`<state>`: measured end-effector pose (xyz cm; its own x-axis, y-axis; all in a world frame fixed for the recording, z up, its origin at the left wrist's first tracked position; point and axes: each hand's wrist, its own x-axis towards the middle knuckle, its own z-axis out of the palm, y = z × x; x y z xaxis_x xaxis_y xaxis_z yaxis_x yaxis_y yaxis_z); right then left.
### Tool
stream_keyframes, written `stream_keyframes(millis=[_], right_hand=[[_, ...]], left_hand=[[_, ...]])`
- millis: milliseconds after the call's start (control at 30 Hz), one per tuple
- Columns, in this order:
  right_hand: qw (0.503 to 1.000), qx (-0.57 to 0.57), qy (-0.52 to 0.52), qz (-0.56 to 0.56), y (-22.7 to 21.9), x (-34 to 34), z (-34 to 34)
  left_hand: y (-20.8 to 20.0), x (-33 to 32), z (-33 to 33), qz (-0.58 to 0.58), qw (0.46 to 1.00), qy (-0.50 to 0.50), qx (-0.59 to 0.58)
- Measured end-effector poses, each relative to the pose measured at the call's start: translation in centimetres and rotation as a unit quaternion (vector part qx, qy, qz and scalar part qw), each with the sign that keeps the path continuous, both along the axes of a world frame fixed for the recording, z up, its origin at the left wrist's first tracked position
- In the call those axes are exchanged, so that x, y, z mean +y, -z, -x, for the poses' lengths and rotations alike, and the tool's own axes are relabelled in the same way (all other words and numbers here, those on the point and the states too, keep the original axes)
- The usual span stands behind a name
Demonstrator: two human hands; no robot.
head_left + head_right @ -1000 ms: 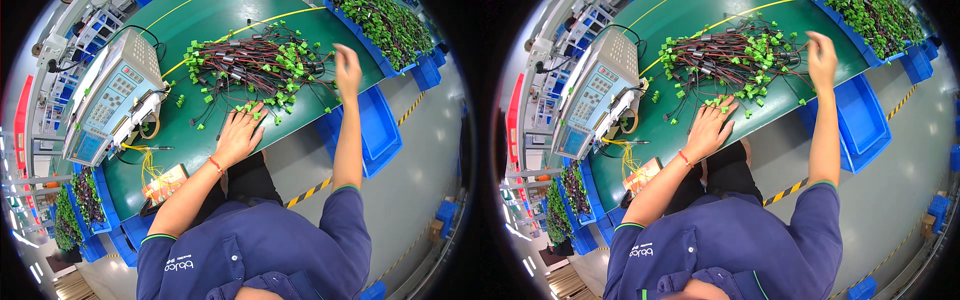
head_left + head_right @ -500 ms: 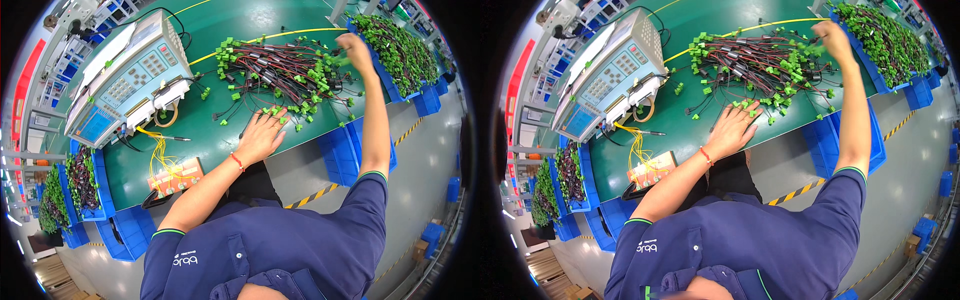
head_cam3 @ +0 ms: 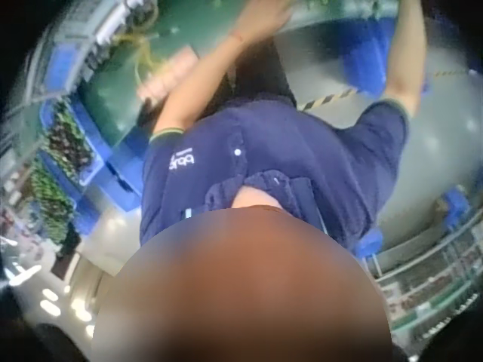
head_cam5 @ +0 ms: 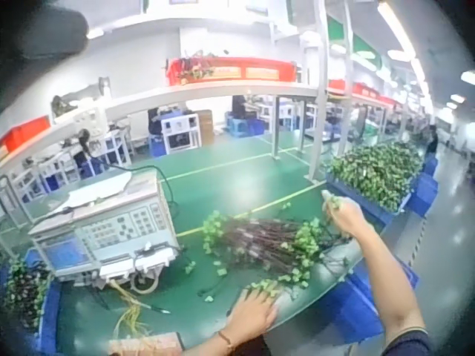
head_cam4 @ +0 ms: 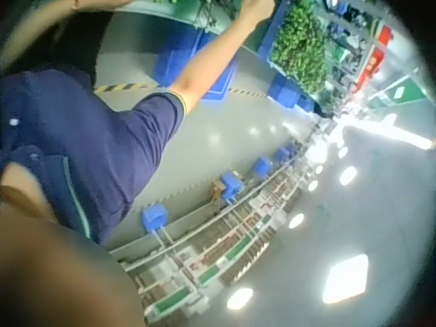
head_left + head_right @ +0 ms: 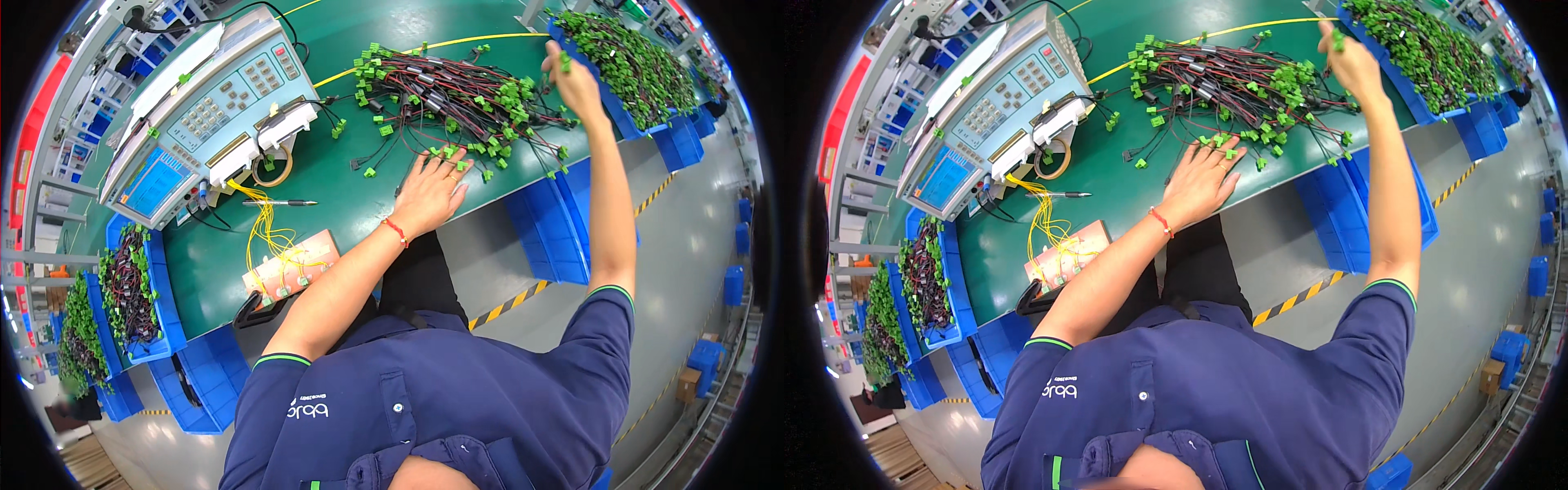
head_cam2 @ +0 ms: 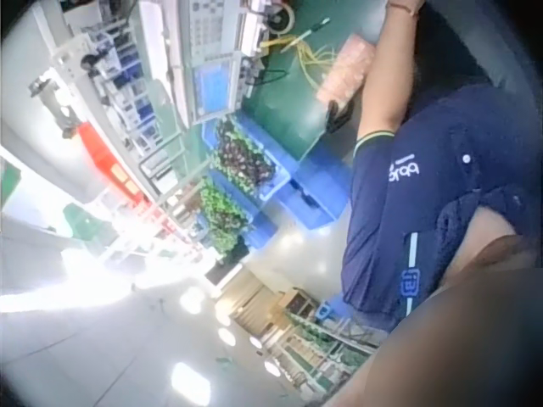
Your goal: Connecting green electrical connectors to wires and arranging them at a workbench.
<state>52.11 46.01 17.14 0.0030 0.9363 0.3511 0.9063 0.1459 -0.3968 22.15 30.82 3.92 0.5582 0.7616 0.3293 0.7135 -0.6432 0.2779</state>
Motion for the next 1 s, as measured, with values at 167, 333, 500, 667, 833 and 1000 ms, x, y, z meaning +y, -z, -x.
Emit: stream_keyframes(millis=[167, 333, 500, 667, 833, 1000], right_hand=[[0.908, 0.414, 0.052, -0.029, -0.8, -1.0, -5.4], [0.798, 0.508, -0.027, -0.322, -5.1, -2.5, -7.9], [0.918, 0.156, -0.019, -0.365, -6.9, -9.2, -0.9], [0.94, 0.03, -0.07, -0.331, -5.8, -17.1, 8.9], [0.95, 0.043, -0.101, -0.292, -2.0, -23.9, 14.7], [0.948, 0.28, -0.102, -0.113, 1.8, -29.3, 20.0]], left_hand=[[-0.1, -0.7, 0.7, -0.002, 1.0, 0.005, 0.02], [0.4, -1.1, 1.5, -0.018, 1.0, 0.006, 0.012], [0.8, -1.1, 1.3, -0.011, 1.0, 0.011, 0.0], [1.6, -1.4, 2.4, -0.031, 0.999, 0.002, 0.007], [1.1, -5.1, 4.4, 0.011, 1.0, 0.02, 0.015], [-4.6, -10.7, 8.0, 0.239, 0.955, 0.038, -0.17]])
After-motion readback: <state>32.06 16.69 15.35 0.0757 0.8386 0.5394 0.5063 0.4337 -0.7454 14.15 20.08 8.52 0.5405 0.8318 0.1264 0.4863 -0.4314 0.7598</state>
